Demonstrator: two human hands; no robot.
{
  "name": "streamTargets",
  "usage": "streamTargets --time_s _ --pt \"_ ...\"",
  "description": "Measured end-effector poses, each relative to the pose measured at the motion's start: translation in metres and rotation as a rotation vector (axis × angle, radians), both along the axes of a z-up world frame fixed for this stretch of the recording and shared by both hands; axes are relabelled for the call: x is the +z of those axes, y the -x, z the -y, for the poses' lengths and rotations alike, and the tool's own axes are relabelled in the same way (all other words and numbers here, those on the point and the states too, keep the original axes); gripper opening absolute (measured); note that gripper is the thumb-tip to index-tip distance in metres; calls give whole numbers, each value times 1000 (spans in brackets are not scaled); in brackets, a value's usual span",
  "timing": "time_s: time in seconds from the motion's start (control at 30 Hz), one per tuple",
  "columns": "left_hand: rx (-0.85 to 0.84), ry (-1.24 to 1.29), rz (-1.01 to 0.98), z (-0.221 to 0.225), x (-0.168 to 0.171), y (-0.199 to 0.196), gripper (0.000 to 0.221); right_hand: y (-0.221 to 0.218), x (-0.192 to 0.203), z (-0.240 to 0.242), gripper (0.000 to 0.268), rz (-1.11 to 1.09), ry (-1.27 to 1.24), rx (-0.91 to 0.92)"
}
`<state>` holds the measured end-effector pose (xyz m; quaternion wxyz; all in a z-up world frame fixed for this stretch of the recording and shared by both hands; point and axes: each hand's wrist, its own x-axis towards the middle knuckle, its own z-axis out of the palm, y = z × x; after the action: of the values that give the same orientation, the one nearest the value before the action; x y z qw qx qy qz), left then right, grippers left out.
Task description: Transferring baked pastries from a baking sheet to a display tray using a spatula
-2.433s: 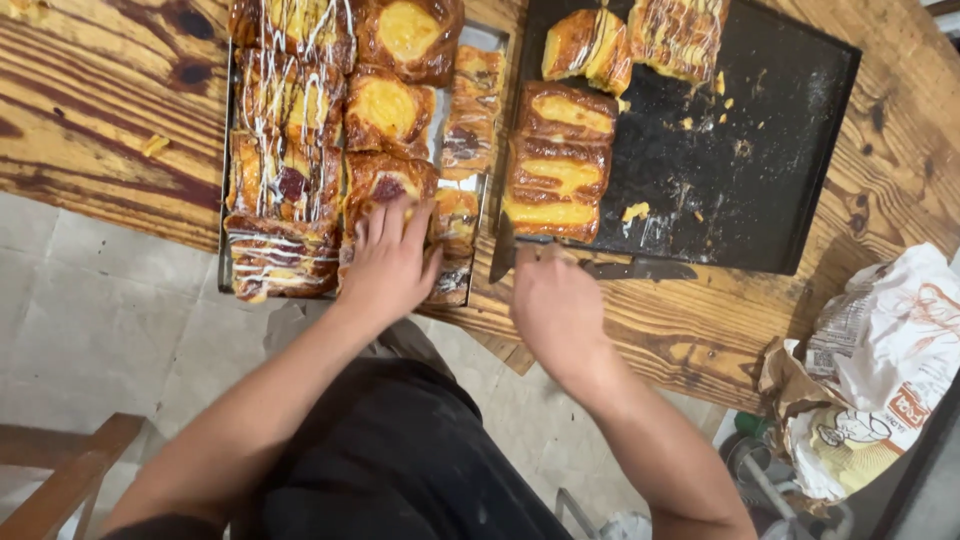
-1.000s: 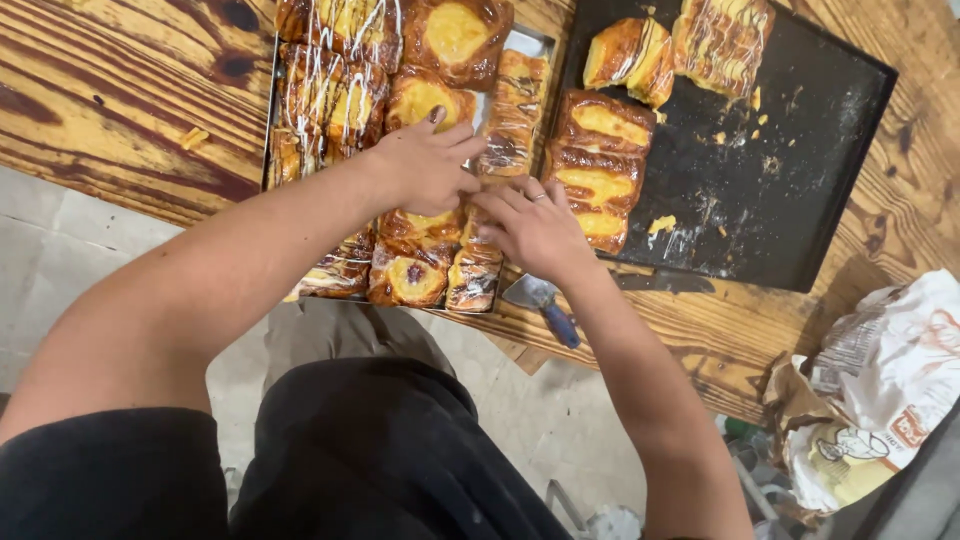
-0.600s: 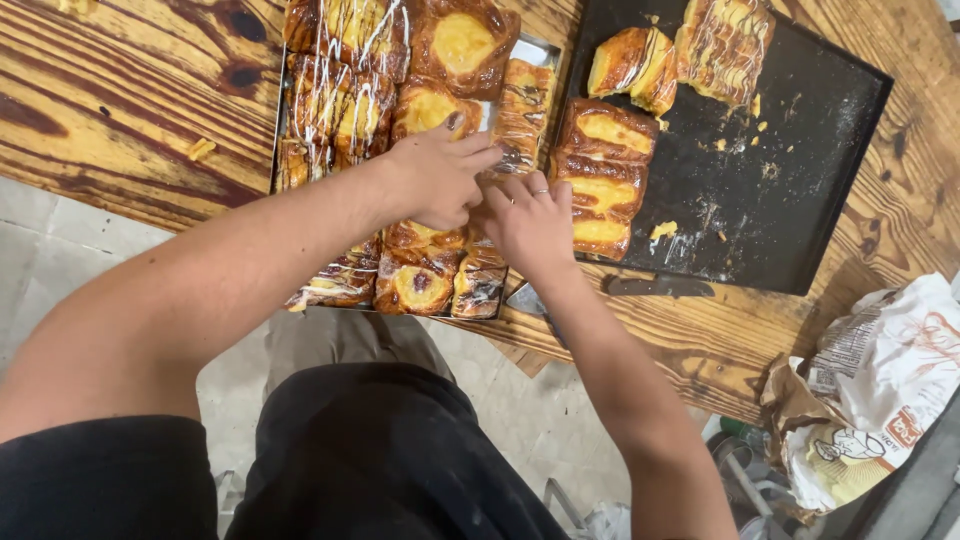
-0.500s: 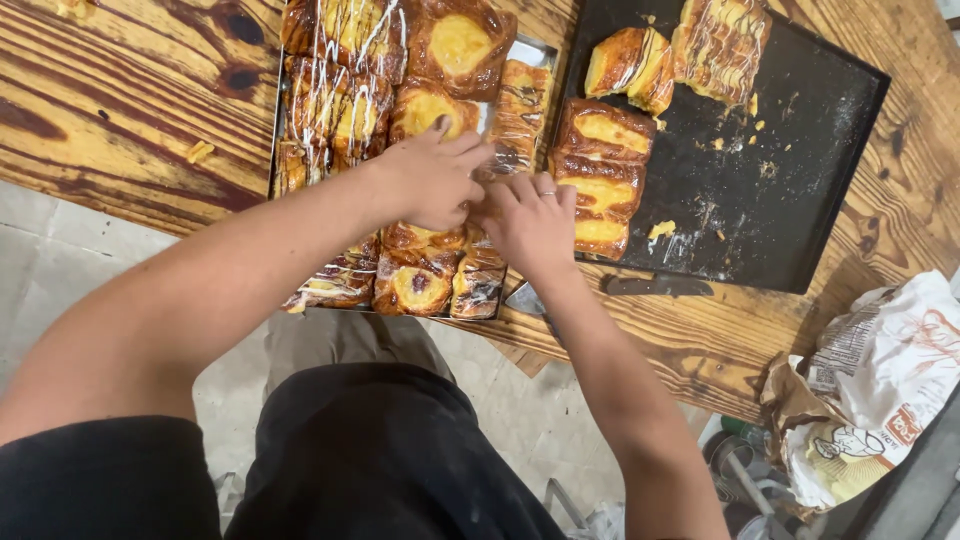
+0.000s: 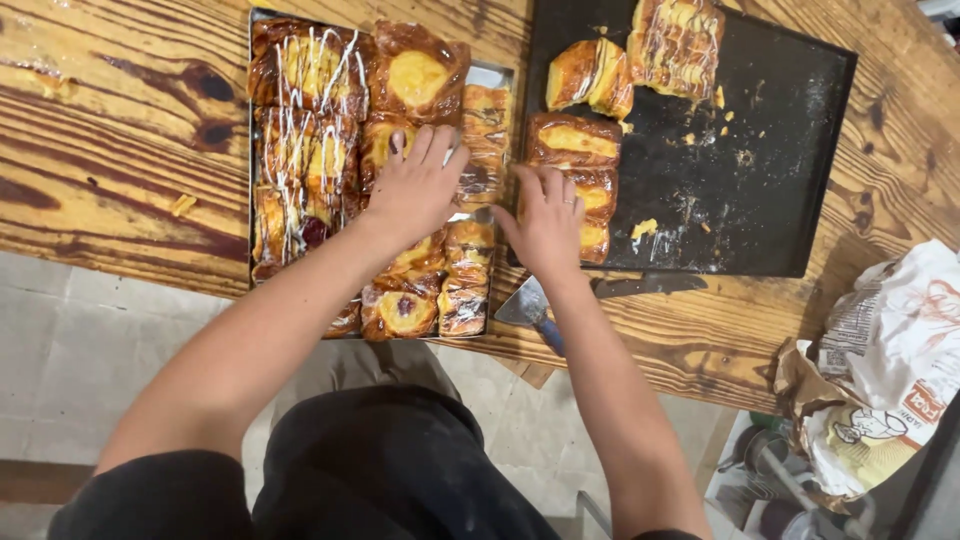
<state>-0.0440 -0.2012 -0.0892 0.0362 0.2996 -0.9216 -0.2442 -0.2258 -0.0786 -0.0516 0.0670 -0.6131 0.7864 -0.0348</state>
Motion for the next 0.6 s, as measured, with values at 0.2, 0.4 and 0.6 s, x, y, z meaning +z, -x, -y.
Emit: streamTargets --time_s 0.2,0.4,0.6 --pt "67 -83 51 1 17 13 87 6 -12 10 72 -27 -16 8" --pt "128 -30 76 -3 10 15 85 1 -17 16 61 -57 83 -5" --pt "201 -185 -48 -7 41 0 77 1 -10 18 52 35 -62 0"
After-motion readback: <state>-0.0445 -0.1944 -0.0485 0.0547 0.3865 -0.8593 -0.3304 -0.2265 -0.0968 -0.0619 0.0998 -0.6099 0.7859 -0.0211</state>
